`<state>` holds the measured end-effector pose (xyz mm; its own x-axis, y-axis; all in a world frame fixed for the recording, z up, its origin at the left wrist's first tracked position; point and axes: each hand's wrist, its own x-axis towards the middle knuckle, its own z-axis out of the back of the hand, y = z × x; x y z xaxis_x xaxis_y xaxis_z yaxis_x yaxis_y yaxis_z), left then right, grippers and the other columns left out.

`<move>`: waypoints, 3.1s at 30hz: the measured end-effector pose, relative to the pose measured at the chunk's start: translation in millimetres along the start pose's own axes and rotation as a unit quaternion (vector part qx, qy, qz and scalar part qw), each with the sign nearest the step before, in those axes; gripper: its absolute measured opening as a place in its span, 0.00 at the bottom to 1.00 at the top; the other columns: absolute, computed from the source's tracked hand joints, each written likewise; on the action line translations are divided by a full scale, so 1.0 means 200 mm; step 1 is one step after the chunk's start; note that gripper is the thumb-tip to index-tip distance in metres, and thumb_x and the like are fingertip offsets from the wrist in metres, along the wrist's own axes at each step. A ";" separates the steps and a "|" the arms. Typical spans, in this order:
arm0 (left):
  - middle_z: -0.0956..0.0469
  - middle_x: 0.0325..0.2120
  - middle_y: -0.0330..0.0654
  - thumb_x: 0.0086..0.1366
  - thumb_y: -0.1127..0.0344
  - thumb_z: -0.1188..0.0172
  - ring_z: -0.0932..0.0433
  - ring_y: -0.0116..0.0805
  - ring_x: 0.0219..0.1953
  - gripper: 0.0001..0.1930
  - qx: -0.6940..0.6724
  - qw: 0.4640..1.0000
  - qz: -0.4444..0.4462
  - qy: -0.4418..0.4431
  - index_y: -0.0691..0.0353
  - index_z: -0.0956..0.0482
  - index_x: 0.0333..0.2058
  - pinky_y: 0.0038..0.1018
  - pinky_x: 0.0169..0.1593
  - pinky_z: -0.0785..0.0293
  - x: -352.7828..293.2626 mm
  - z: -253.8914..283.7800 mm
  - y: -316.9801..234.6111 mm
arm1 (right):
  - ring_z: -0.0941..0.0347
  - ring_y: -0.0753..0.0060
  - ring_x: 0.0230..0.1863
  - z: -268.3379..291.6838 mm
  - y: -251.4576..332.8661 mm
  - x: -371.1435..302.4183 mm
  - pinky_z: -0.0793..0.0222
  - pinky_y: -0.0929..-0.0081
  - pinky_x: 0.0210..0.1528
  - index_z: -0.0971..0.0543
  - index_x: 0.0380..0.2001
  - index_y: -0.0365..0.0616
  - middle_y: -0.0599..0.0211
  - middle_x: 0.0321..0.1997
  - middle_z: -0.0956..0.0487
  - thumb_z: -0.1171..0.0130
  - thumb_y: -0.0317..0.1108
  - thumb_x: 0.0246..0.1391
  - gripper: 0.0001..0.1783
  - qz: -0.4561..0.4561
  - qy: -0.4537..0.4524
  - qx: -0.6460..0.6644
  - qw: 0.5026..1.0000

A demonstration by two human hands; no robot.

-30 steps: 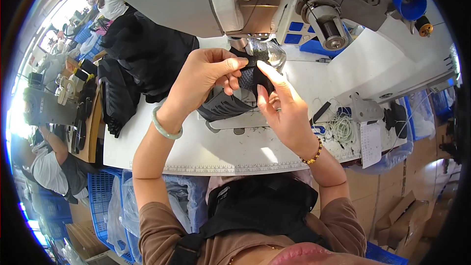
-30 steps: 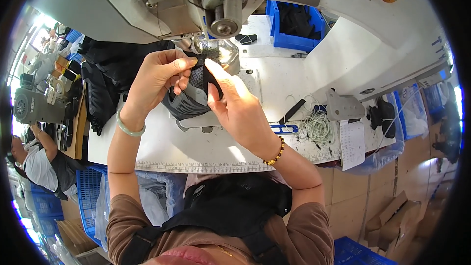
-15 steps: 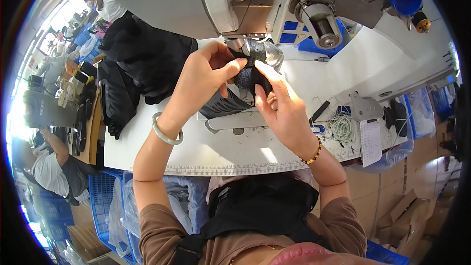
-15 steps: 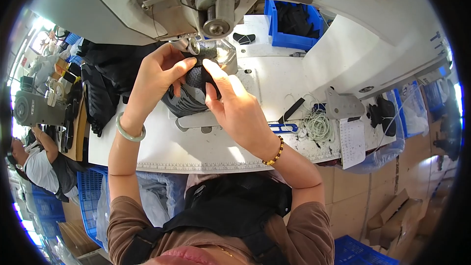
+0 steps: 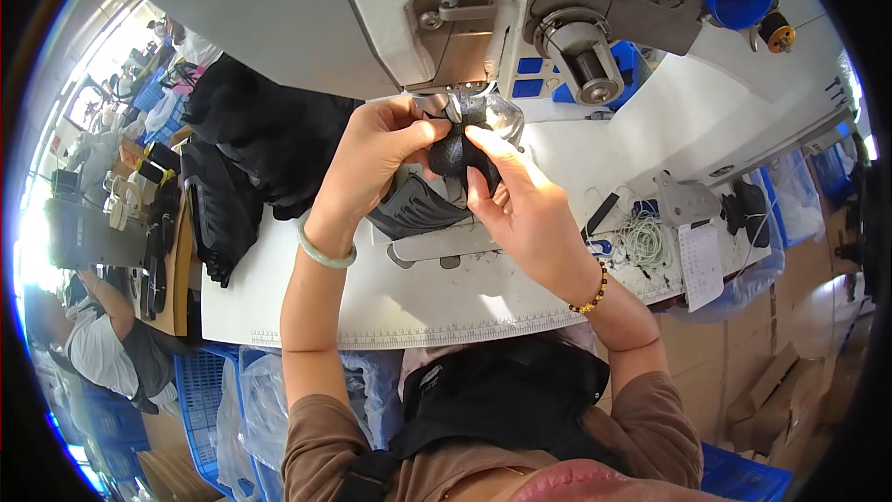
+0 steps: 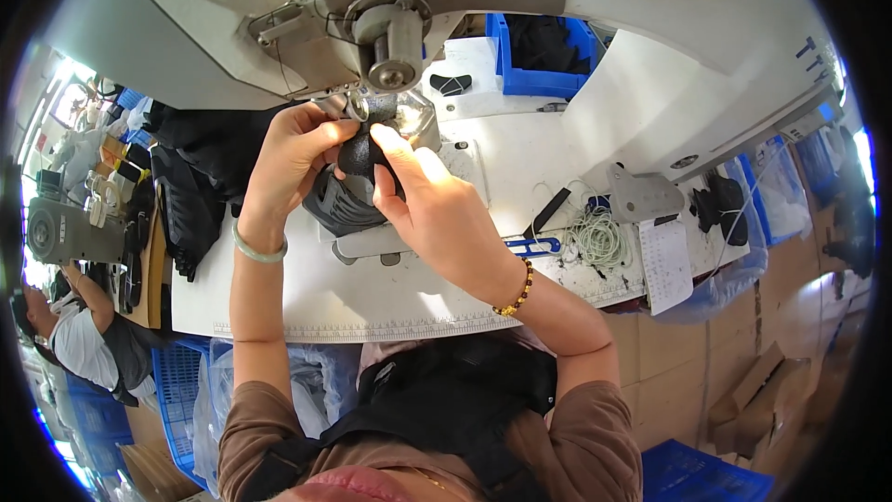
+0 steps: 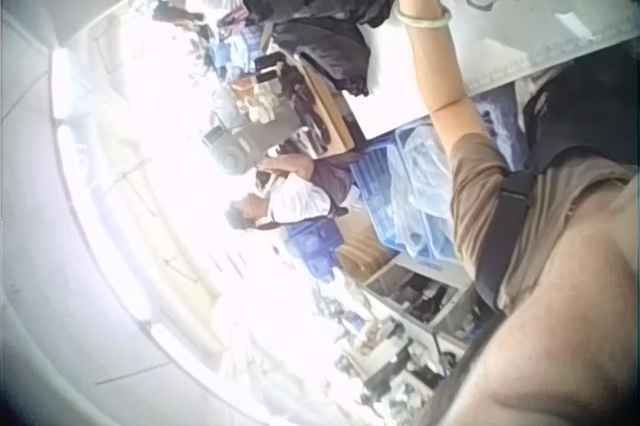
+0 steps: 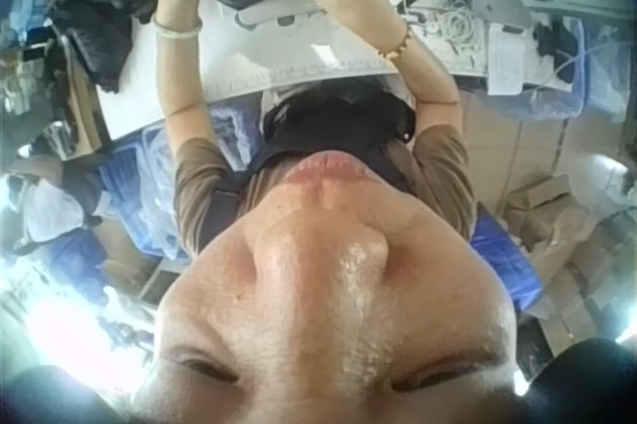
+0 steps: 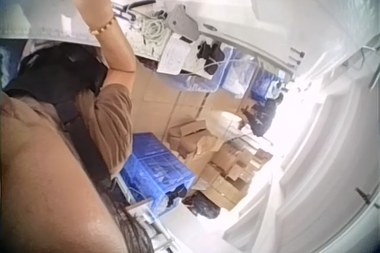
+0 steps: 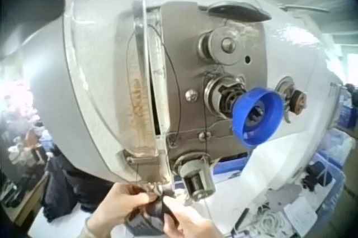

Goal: Stitch various components of a shoe upper using a sewing machine.

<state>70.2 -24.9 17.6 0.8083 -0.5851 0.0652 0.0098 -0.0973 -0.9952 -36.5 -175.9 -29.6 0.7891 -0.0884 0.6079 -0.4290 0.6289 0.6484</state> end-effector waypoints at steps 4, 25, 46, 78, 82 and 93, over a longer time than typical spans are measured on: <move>0.23 0.27 0.43 0.58 0.75 0.42 0.25 0.26 0.24 0.08 0.008 1.000 0.001 0.018 0.75 0.23 0.34 0.19 0.26 0.26 0.01 0.00 -0.01 | 0.27 0.57 0.21 -0.01 -0.02 0.00 0.30 0.66 0.24 0.31 0.53 0.44 0.54 0.30 0.26 0.42 0.28 0.51 0.24 0.027 -0.021 0.029 0.999; 0.23 0.25 0.40 0.59 0.77 0.44 0.29 0.20 0.20 0.03 -0.053 0.998 -0.013 -0.011 0.72 0.23 0.30 0.19 0.23 0.27 0.05 0.01 0.05 | 0.32 0.91 0.26 -0.01 -0.07 0.00 0.35 0.89 0.27 0.38 0.40 0.41 0.72 0.31 0.28 0.42 0.23 0.54 0.16 -0.128 -0.027 0.401 0.907; 0.26 0.23 0.40 0.60 0.75 0.44 0.28 0.24 0.18 0.05 -0.048 0.998 0.024 0.031 0.74 0.25 0.29 0.18 0.24 0.28 0.04 0.04 0.02 | 0.39 0.93 0.23 0.01 -0.12 -0.04 0.42 0.92 0.24 0.38 0.34 0.44 0.77 0.28 0.34 0.45 0.18 0.53 0.13 -0.045 0.018 0.300 0.953; 0.25 0.21 0.45 0.66 0.69 0.48 0.26 0.30 0.20 0.12 -0.230 0.926 -0.121 -0.274 0.76 0.26 0.37 0.21 0.21 0.30 -0.83 -0.25 0.41 | 0.46 0.86 0.17 -0.09 0.23 0.00 0.47 0.81 0.20 0.25 0.34 0.38 0.73 0.14 0.34 0.40 0.34 0.54 0.10 -0.086 0.301 0.239 0.919; 0.22 0.22 0.47 0.65 0.74 0.46 0.23 0.31 0.22 0.07 -0.239 0.900 -0.227 -0.286 0.75 0.25 0.35 0.23 0.27 0.25 -0.76 -0.26 0.45 | 0.42 0.85 0.17 -0.08 0.27 0.00 0.44 0.82 0.21 0.24 0.34 0.40 0.72 0.20 0.30 0.39 0.33 0.53 0.09 -0.073 0.289 0.214 0.930; 0.24 0.22 0.31 0.61 0.79 0.42 0.33 0.13 0.22 0.02 -0.130 0.886 -0.249 -0.369 0.72 0.21 0.31 0.11 0.24 0.41 -0.72 -0.27 0.56 | 0.33 0.81 0.24 -0.06 0.13 -0.10 0.36 0.83 0.22 0.19 0.33 0.51 0.78 0.39 0.31 0.34 0.26 0.33 0.17 0.505 0.048 -0.110 0.855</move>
<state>-75.9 4.9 -98.9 0.9072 0.2592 0.3313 0.4158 -0.4330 -0.7997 -57.9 -147.7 -30.4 0.1008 0.6422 0.7599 -0.8281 0.4775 -0.2937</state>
